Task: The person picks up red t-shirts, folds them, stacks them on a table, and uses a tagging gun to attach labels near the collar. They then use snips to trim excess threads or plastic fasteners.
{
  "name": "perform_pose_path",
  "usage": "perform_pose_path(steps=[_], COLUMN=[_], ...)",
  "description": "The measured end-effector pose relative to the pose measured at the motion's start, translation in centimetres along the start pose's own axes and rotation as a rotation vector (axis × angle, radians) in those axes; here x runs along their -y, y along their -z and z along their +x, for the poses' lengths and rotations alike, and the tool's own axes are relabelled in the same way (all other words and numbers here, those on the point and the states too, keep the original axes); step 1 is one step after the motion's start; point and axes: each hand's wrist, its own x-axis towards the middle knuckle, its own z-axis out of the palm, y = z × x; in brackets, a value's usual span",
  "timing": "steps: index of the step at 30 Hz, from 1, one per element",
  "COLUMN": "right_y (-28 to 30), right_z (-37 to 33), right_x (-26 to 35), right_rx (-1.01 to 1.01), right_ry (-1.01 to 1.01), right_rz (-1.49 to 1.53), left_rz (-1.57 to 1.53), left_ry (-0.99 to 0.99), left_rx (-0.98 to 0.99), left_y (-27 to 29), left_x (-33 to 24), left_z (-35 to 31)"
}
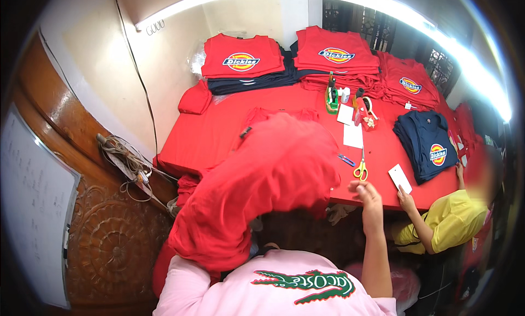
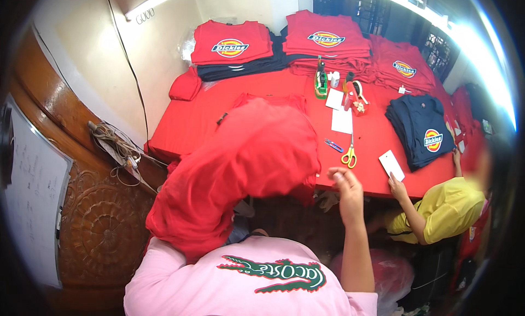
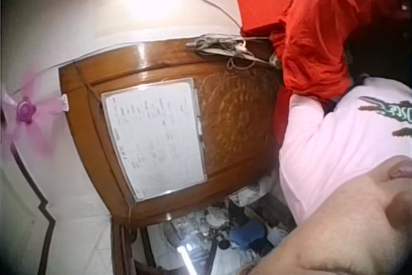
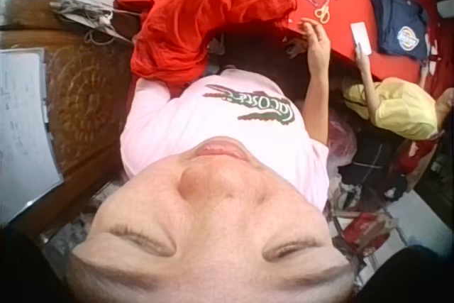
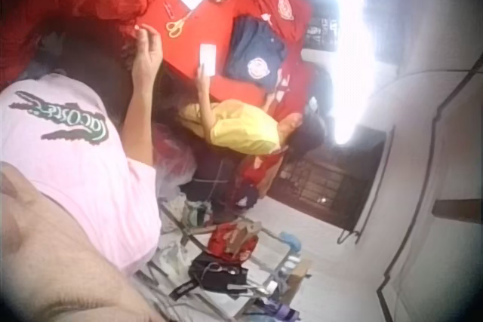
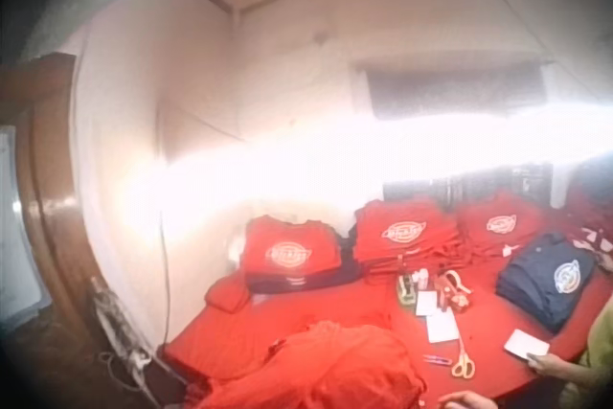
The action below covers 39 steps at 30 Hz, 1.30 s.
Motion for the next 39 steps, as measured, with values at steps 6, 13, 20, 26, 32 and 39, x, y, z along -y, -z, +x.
perform_pose_path(steps=[6,13,20,26,32,39], right_y=[6.4,11.0,8.8,7.2,4.1,3.8], right_z=[7.2,5.1,1.9,-2.3,-8.2,-2.2], right_x=[-12.8,-11.0,-15.5,-17.5,-19.7,-18.1], right_rx=[0.033,-0.113,-0.083,-0.071,-0.022,0.01], right_ry=[-0.277,-0.21,-0.395,-0.54,-0.717,-0.648], right_rz=[0.229,0.373,0.314,0.322,0.353,0.352], left_rz=[-0.012,-0.004,-0.01,-0.028,-0.036,-0.046], left_ry=[0.0,0.04,0.006,0.034,0.07,0.093], left_rx=[-0.006,-0.01,-0.005,0.015,0.04,0.074], left_y=[-0.5,0.0,-2.4,-3.4,-2.8,-4.5], left_x=[0.0,0.4,0.2,0.8,1.3,2.1], left_z=[0.0,-1.4,1.8,2.6,2.3,4.1])
